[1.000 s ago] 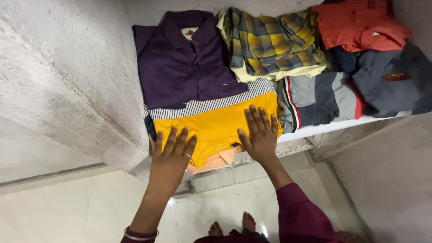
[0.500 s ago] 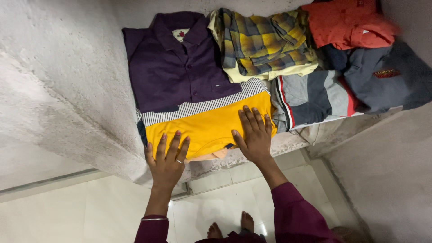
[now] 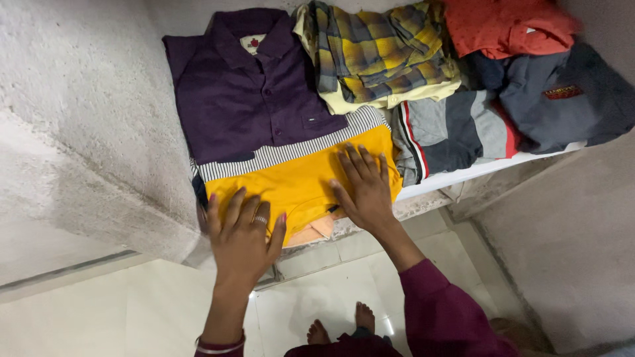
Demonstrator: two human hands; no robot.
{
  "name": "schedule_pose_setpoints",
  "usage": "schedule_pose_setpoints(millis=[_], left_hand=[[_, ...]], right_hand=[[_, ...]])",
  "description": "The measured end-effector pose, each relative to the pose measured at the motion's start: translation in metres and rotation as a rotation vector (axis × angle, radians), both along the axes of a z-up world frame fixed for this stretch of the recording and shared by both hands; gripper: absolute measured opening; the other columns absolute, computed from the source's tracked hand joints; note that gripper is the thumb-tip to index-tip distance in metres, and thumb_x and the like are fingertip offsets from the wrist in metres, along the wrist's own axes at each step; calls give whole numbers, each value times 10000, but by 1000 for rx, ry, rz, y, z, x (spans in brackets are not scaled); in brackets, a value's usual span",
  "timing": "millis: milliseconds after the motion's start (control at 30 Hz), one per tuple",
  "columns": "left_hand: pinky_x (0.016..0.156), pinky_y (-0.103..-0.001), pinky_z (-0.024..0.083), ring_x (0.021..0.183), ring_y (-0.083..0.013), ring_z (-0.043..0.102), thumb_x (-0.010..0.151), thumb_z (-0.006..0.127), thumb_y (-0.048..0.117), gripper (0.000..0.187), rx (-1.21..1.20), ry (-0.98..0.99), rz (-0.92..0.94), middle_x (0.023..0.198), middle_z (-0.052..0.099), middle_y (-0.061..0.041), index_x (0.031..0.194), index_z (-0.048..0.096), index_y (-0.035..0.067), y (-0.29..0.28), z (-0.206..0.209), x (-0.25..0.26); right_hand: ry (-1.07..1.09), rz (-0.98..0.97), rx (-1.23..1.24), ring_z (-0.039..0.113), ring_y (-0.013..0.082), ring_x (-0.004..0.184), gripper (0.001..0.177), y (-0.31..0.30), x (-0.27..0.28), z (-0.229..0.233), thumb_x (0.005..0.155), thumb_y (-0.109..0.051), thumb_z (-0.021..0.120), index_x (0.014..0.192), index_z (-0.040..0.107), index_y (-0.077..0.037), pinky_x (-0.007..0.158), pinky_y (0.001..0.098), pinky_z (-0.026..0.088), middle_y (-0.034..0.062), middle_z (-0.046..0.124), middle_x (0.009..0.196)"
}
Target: The person folds several shirts and pants on a shelf, smoothing each item before stacking them. The person then picks up folded items one by one and places them on a nearby bed.
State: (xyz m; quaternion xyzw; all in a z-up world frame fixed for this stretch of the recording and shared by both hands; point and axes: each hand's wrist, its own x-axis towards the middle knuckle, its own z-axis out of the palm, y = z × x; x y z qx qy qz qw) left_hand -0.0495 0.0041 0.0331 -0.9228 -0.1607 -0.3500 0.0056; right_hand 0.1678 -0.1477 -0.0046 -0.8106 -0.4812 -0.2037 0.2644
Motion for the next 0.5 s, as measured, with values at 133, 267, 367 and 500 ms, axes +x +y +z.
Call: schedule_pose_setpoints(millis=[133,267,367,500], left_hand=[[1217,-512,294,1355,-294,555,1005,611,279,288,-1,2,-4,1276,693,-121,1088,750,41,12,-1,37],[1201,-515,285,1347,-309,534,965,615,236,309,24,68,74,1332,662,-132,1170,738,39,37,0,71],[1216,-516,276,1398,-291,488,922,615,173,441,50,113,189,1453,589,-116,1346,647,59,58,1,89],[1217,-544,230,1500,-323,357,929,583,160,649,86,135,300,1614,414,-134,1560,447,96,91,-3,112]], right_hand=[[-39,98,-3,380,366,1478,634,39,2,21,974,-377,630,1501,475,-62,1208,571,244,162,438,1587],[-134,157,-51,397,335,1474,723,77,11,40,879,-296,683,1530,436,-100,1208,555,286,125,428,1593],[-210,116,-140,374,297,1506,786,104,28,47,850,-231,687,1574,394,-147,1222,537,285,82,393,1639],[-211,131,-227,297,331,1522,789,128,49,45,891,-233,671,1597,322,-202,1217,580,252,65,309,1666]])
